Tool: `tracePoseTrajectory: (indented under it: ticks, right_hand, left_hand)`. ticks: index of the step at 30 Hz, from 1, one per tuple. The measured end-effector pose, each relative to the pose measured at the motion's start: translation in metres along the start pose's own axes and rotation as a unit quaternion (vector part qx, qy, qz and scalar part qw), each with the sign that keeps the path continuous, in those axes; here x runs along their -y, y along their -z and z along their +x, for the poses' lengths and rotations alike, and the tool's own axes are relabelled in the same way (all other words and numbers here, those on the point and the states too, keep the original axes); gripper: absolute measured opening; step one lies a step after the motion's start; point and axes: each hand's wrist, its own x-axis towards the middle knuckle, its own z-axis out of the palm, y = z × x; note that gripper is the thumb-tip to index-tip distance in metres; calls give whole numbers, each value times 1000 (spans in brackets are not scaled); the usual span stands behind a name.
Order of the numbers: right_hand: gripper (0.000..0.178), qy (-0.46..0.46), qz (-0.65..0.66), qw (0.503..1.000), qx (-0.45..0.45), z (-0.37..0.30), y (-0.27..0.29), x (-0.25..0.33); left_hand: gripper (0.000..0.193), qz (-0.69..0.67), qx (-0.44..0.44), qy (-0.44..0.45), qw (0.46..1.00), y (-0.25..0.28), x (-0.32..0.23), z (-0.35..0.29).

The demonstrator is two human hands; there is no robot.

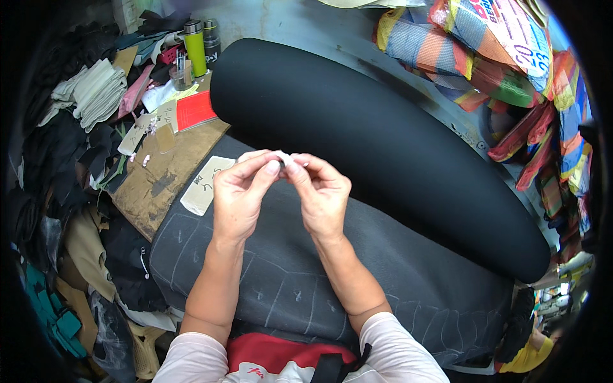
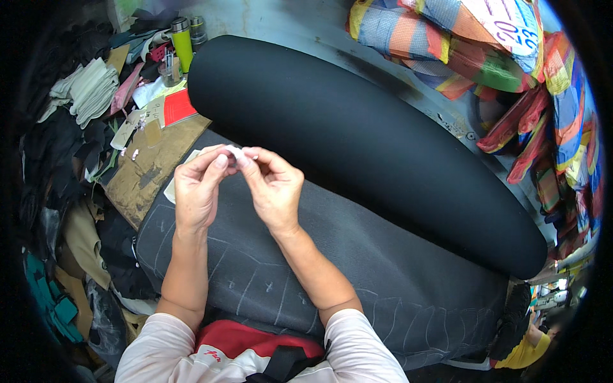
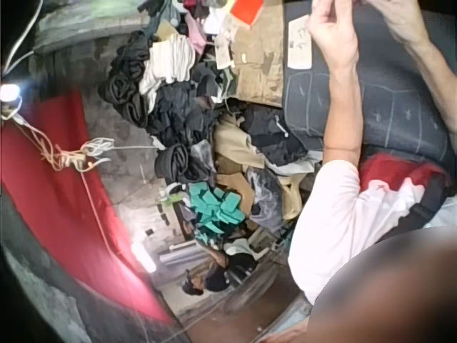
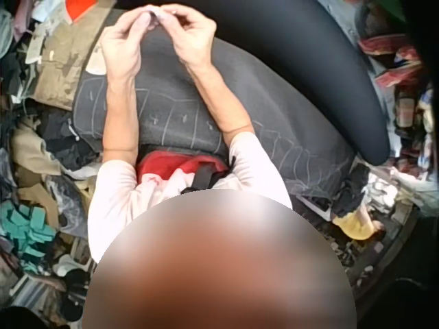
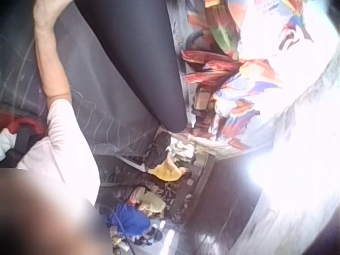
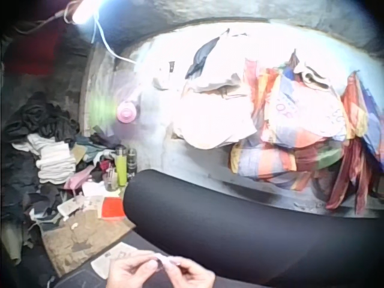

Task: The person uses a small rectangular template and chalk to mark repeated patterns on a large piece of black fabric laid on a curved work surface. They repeatedly position the template, trace its outline, and reposition it to create a series of aligned markings.

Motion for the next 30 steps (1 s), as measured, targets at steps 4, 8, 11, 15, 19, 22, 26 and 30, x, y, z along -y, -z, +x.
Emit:
tracePoseTrajectory:
  ticks: [4,8,11,15,19,22,26,30]
  right_hand:
    - [13,58,-82,995,27,-11,2,7]
    - [15,120,-126,984,42,-15,6,7]
    - [19,139,-133,980,43,-17,10,5]
    - [21,57,-90,994,30,-20,14,1]
    - [19,2,-50,998,40,-17,20,5]
    - [20,-114,60,989,74,-13,30,15]
    - [29,-259,-164,945,114,-5,42,23]
    - [27,-52,-126,989,49,-6,43,19]
  left_hand:
    - [13,10,3,-17,1000,4,-1,-8]
    - [13,-2,1,-2,1000,5,1,-11]
    - [13,10,12,-6,1000,4,6,-12]
    - [14,10,29,-24,999,3,14,-12]
    - [14,27,63,-30,997,5,20,-10]
    - [14,-44,30,5,999,5,22,-9]
    - [16,-102,13,44,994,5,24,-10]
    - [19,-15,30,22,999,2,28,-12]
